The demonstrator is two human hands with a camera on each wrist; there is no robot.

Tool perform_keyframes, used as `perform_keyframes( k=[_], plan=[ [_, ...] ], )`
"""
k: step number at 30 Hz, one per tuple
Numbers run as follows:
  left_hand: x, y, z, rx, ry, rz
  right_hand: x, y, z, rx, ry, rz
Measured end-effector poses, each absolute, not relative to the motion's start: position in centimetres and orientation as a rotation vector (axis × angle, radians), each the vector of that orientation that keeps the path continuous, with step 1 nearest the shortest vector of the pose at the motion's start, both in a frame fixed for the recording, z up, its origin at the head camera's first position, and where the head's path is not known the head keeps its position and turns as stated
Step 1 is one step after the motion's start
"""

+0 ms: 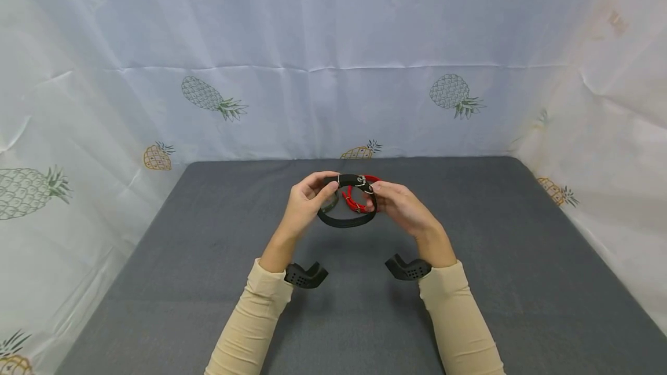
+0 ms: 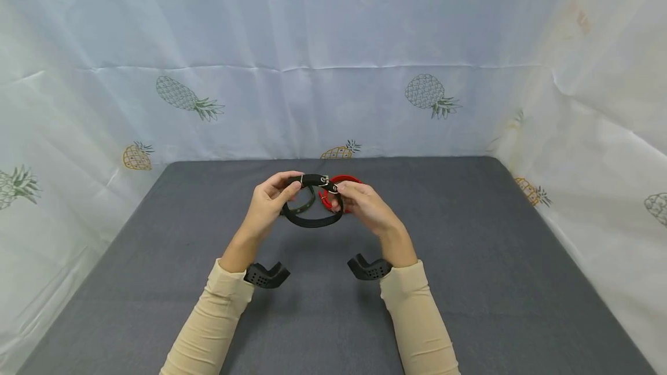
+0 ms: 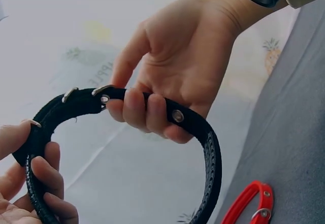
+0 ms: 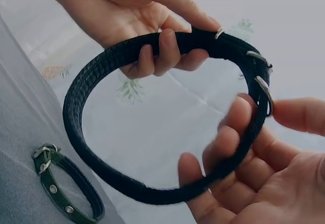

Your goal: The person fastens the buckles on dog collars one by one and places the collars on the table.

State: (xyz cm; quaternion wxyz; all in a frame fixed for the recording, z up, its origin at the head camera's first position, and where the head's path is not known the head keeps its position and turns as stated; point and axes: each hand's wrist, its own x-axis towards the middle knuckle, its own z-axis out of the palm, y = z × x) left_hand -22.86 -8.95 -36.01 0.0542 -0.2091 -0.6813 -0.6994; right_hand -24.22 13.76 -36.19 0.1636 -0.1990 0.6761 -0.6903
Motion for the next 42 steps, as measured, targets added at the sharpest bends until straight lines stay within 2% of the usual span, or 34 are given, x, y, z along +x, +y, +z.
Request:
perform_keyframes(
  k=[9, 24, 42],
  plan=[
    [-22.8, -8.8, -36.0, -0.646, -2.079, -2.214, -24.3, 13.9, -36.3, -0.547, 1.832, -2.082],
    [-23.0, -9.6, -35.9, -0.657, -2.134, -2.123, -24.1, 14.9, -35.7, -0.670, 1.807, -2.151],
    [-23.2, -10.3, -35.8, -0.629, -2.138, -2.116, -25.2, 18.1, -36.1, -0.589, 2.211, -1.880]
  ],
)
